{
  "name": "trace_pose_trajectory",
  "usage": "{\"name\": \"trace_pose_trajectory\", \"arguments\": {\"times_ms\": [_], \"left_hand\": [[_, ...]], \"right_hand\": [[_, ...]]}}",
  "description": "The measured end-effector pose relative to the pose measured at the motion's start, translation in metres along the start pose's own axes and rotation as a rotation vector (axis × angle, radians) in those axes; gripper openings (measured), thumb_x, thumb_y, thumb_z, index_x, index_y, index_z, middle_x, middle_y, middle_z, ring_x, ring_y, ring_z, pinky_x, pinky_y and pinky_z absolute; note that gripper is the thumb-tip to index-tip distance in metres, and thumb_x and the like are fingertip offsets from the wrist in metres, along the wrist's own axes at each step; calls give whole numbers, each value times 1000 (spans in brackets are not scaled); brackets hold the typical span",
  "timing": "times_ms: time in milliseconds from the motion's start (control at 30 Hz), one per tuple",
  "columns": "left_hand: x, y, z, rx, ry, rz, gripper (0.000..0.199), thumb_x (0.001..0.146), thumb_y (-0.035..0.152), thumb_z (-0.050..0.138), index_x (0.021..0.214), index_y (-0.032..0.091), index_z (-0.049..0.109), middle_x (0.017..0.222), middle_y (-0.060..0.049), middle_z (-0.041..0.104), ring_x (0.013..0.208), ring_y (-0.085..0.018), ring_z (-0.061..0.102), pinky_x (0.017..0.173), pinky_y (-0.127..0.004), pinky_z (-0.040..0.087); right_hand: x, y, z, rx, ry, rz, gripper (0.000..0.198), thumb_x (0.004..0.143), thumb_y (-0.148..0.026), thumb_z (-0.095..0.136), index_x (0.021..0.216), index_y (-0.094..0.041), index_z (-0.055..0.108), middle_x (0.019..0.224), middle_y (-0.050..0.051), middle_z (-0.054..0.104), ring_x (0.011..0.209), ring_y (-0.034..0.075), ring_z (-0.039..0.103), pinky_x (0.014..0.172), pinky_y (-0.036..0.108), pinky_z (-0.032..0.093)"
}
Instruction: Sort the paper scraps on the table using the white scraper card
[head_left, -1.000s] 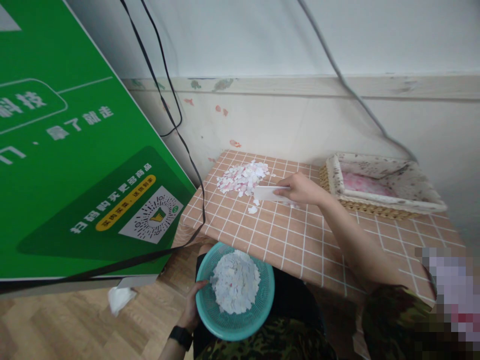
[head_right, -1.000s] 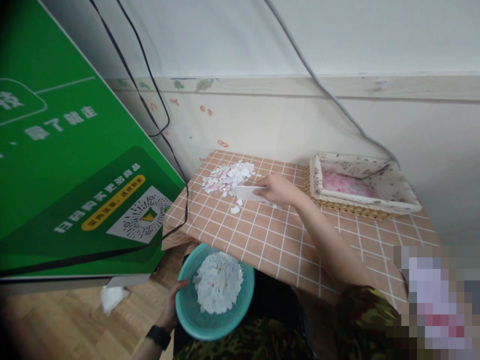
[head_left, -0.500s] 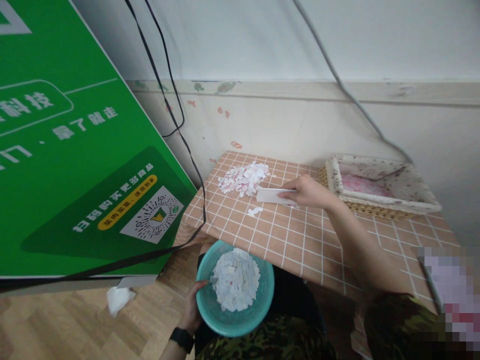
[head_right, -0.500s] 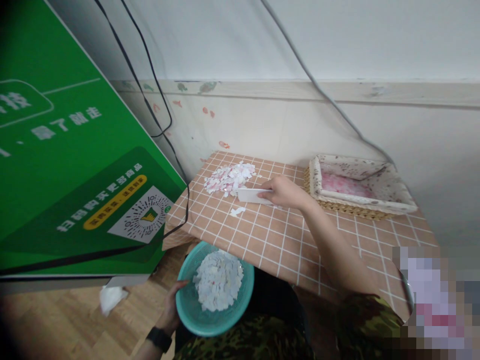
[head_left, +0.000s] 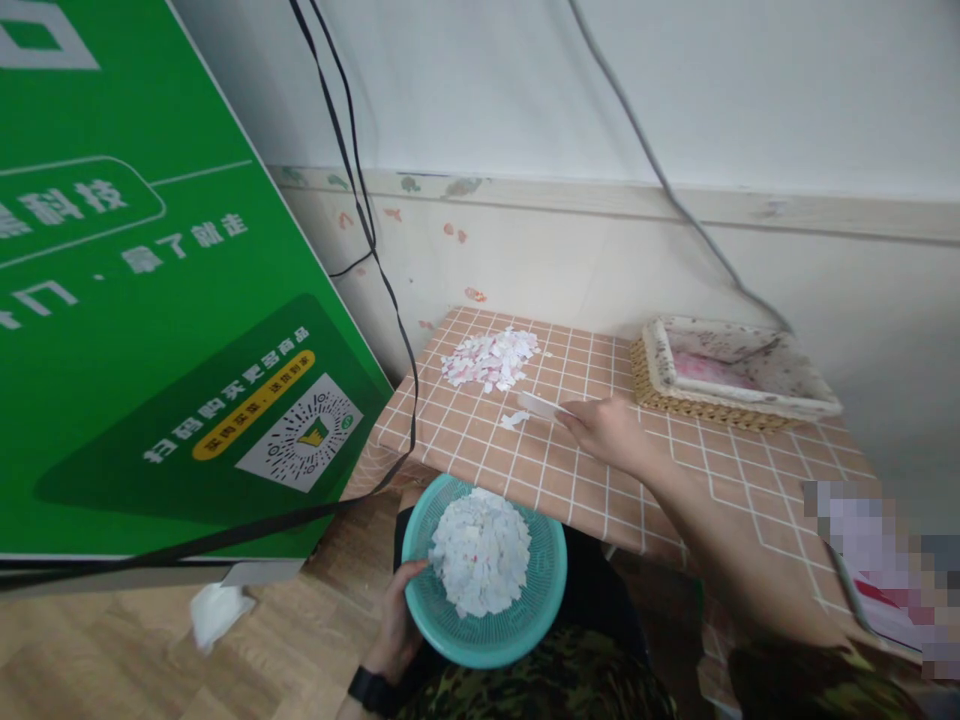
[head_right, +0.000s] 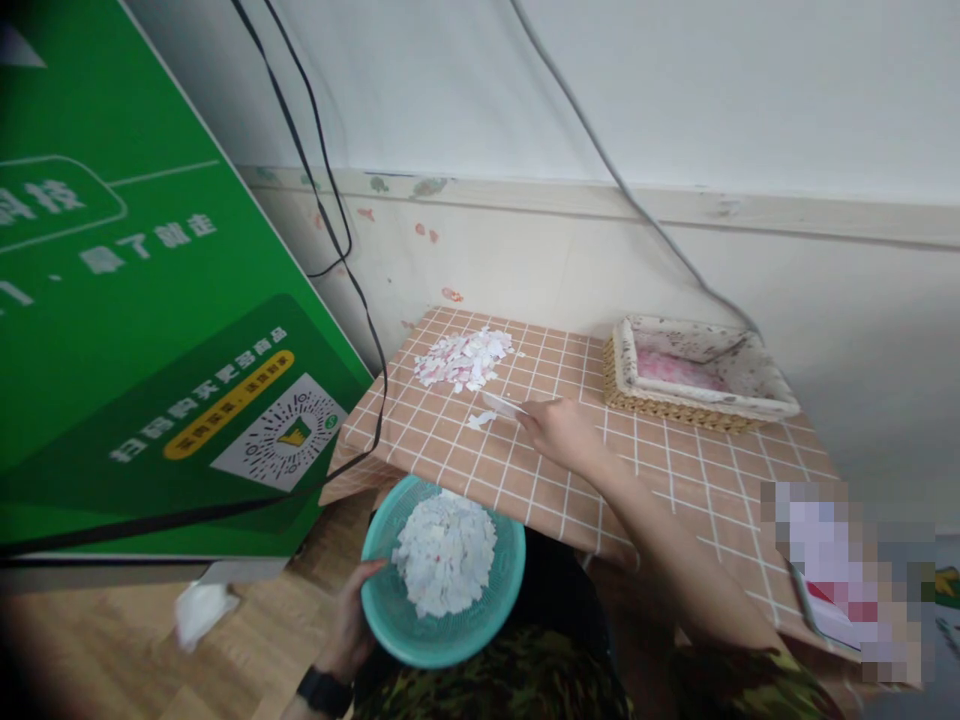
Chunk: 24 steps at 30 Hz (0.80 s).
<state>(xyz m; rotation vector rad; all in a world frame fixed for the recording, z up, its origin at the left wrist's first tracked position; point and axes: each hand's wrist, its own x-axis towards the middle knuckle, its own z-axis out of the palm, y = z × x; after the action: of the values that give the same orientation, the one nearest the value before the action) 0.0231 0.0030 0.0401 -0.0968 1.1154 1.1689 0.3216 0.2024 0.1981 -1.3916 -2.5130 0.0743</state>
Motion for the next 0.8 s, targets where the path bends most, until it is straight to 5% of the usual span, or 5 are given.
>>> {"name": "trace_pose_trajectory", "arguments": {"times_ms": [533,800], "left_hand": [[-6,13,14,7,-1,38,20,70,22,62,82,9,71,71,-10,75,65,-25,68,73,-39,51],[-14,20,21,31,-4,90,16,68,21,65,77,9,71,68,-9,74,62,-24,68,68,-37,52]], "right_hand": [[-17,-20,18,82,59,-7,29,91,-26,40,102,-19,66,85,9,71,71,19,64,64,28,42],[-33,-43,34,112,56,-178,27,91,-23,43,107,-16,63,83,9,70,70,16,63,63,25,45]]}}
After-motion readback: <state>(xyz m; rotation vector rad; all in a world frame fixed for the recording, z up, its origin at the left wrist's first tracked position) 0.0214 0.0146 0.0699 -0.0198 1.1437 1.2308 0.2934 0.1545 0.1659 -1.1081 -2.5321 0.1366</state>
